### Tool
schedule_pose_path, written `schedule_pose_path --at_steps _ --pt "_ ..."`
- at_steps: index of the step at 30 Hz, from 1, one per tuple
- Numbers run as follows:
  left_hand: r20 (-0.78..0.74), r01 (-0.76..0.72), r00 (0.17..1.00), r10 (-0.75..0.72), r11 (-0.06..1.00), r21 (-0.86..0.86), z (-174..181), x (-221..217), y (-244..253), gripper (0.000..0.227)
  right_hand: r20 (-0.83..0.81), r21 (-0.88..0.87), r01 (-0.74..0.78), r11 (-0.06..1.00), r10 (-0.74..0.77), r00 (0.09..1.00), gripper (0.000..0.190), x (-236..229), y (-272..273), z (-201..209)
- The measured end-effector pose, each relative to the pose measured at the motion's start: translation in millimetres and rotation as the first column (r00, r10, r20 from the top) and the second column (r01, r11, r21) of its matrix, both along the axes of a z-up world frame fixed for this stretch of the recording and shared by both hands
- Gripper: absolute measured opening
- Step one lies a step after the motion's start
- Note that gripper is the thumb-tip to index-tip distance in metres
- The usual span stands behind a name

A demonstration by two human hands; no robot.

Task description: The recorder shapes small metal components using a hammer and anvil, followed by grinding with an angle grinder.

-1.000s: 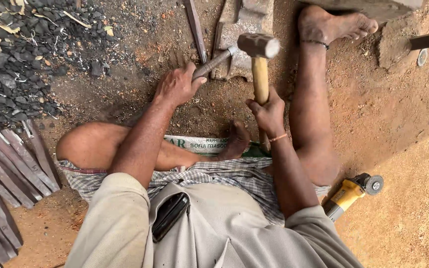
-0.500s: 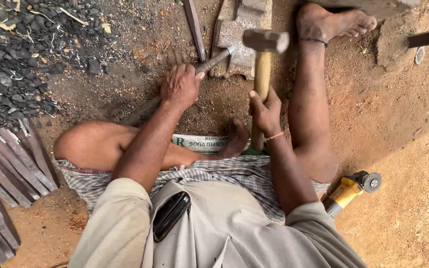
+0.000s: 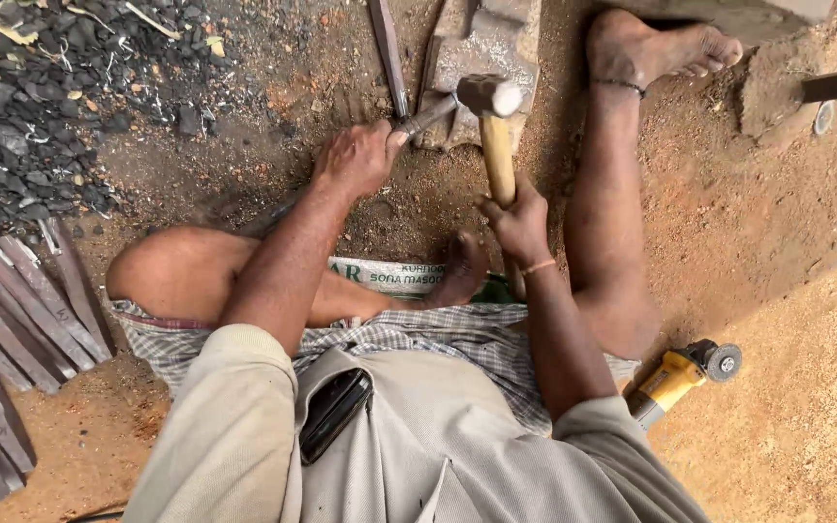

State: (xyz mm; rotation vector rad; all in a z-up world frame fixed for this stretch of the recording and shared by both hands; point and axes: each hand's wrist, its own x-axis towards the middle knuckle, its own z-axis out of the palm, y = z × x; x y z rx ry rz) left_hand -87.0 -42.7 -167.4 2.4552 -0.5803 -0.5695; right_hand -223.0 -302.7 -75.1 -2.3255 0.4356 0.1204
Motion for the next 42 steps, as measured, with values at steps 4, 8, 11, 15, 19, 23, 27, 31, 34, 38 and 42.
schedule_pose_path --at_steps 4,8,11,15,19,23,27,31,34,38,42 --pt "-0.116 0.023 0.993 -0.024 1.0 -0.009 21 4 -2 0.038 0.233 0.48 -0.017 0.877 -0.108 0.967 0.034 -4 -1 57" --pt "-0.114 0.045 0.992 -0.048 0.999 -0.031 32 24 0 0.043 0.588 0.512 -0.306 0.803 -0.068 0.806 0.029 22 -1 67" --pt "-0.031 0.038 0.999 -0.04 0.998 -0.052 29 9 0 0.044 0.518 0.359 -0.222 0.907 0.005 0.856 0.03 12 -3 17" --pt "0.175 0.014 0.985 -0.005 0.999 -0.049 35 0 2 0.045 -0.1 0.39 0.213 0.896 -0.188 0.977 0.036 11 6 5" --pt "0.141 0.014 0.99 -0.007 0.999 -0.045 30 1 -1 0.044 0.301 0.598 -0.076 0.798 -0.136 0.944 0.041 4 -1 56" --pt "0.01 -0.036 0.999 0.035 0.999 0.02 13 -2 -17 0.036 0.597 0.533 -0.289 0.795 -0.112 0.794 0.041 7 -13 56" --pt "-0.046 -0.042 0.998 0.044 0.998 0.039 7 5 -15 0.03 0.301 0.307 -0.04 0.951 -0.057 0.952 0.038 1 -34 -46" --pt "-0.004 -0.012 1.0 0.012 1.0 -0.001 1 7 -11 0.029 -0.04 0.167 0.106 0.98 -0.101 0.994 0.039 10 4 14" --pt "-0.035 -0.014 0.999 0.014 1.0 -0.013 -4 2 -13 0.032 0.148 0.457 0.056 0.888 -0.138 0.979 0.037 -1 3 43" --pt "-0.137 -0.011 0.991 0.009 1.0 -0.014 0 22 -9 0.038 0.567 0.569 -0.287 0.771 -0.115 0.816 0.037 15 -6 44" --pt "-0.109 -0.003 0.994 0.002 1.0 -0.003 14 18 -11 0.042 0.359 0.073 -0.032 0.997 0.004 0.933 0.046 5 -2 -1"
